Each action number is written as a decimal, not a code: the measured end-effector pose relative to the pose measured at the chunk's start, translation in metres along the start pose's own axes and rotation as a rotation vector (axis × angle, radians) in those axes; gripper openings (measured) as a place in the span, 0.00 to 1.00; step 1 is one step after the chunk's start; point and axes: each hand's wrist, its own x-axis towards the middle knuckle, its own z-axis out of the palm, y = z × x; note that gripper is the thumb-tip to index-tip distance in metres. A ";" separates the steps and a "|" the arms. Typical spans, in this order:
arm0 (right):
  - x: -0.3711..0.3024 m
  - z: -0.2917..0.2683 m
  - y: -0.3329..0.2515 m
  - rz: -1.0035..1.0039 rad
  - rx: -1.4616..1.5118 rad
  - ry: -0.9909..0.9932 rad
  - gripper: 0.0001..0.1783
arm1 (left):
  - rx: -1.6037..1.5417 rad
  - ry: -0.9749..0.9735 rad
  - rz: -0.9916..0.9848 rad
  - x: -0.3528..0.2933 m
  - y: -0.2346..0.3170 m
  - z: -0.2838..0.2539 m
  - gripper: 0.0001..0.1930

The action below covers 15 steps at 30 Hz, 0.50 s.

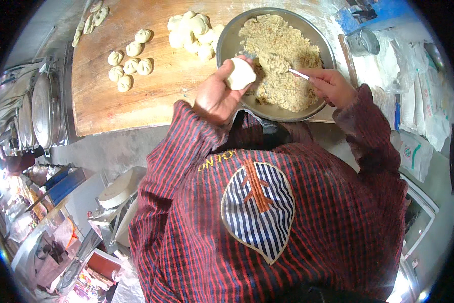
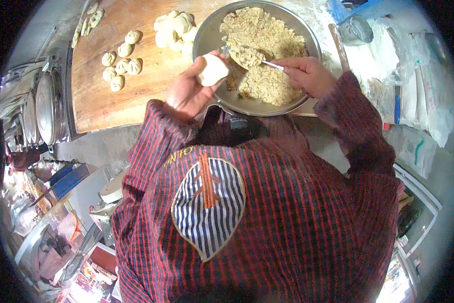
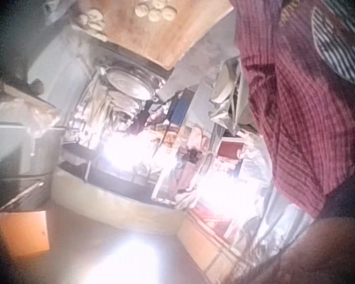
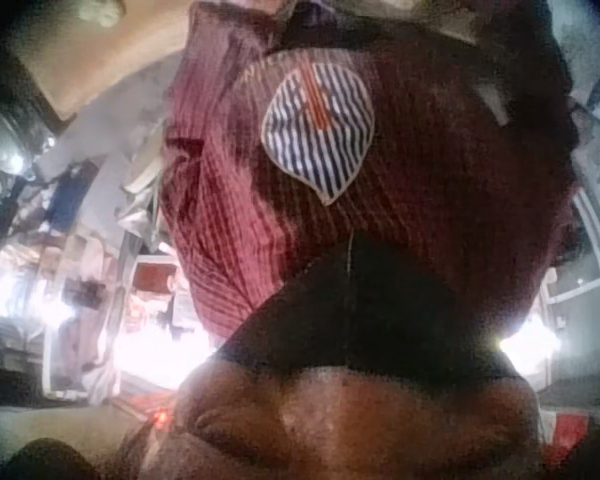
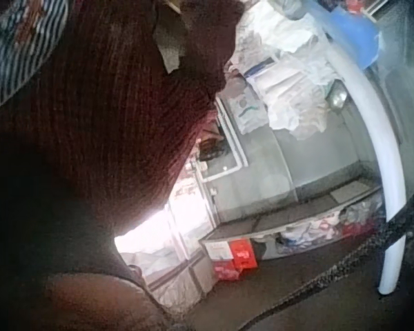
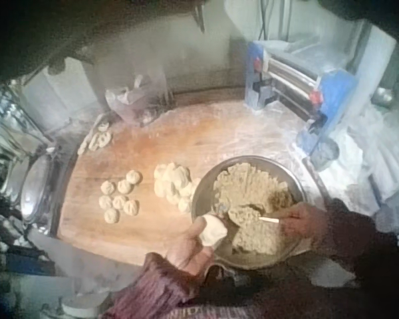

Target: The person repeatedly scoops a grainy filling from a metal bowl with a spoon, places it into small dough discs, and pleats the edges to seal them into dumplings. Finished dumplings are placed on a wooden board. The person handles dough and filling one at a time throughout the clip.

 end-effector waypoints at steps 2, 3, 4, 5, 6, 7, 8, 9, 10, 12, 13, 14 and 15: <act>0.005 0.017 0.002 -0.246 -0.139 0.185 0.18 | 0.117 0.033 -0.011 0.014 -0.004 0.005 0.20; 0.007 0.024 0.002 -0.367 -0.208 0.278 0.18 | 0.074 0.016 -0.023 0.021 -0.006 0.007 0.21; 0.008 0.032 0.004 -0.561 -0.447 0.395 0.21 | -0.009 -0.104 -0.058 0.027 -0.007 0.008 0.21; 0.009 0.039 0.006 -0.605 -0.643 0.449 0.25 | -0.076 -0.160 -0.091 0.032 -0.008 0.008 0.22; 0.010 0.045 0.007 -0.620 -0.833 0.496 0.27 | -0.141 -0.214 -0.100 0.037 -0.011 0.008 0.22; 0.009 0.051 0.009 -0.631 -1.026 0.543 0.29 | -0.176 -0.188 -0.097 0.041 -0.013 0.008 0.22; 0.007 0.056 0.011 -0.416 -1.057 0.451 0.33 | -0.231 -0.197 -0.107 0.044 -0.016 0.008 0.22; 0.008 0.060 0.012 -0.426 -0.964 0.449 0.32 | -0.205 -0.171 -0.099 0.045 -0.017 0.006 0.22; 0.008 0.063 0.014 -0.435 -0.871 0.443 0.30 | -0.201 -0.176 -0.103 0.045 -0.018 0.005 0.22; 0.009 0.067 0.016 -0.536 -0.691 0.435 0.27 | -0.216 -0.150 -0.097 0.044 -0.020 0.004 0.21; 0.009 0.067 0.018 -0.626 -0.603 0.434 0.25 | -0.215 -0.222 -0.089 0.044 -0.020 0.004 0.21; 0.009 0.067 0.019 -0.702 -0.504 0.437 0.24 | -0.197 -0.223 -0.081 0.043 -0.020 0.004 0.21; 0.008 0.066 0.020 -0.680 -0.456 0.415 0.23 | -0.197 -0.260 -0.080 0.042 -0.019 0.005 0.20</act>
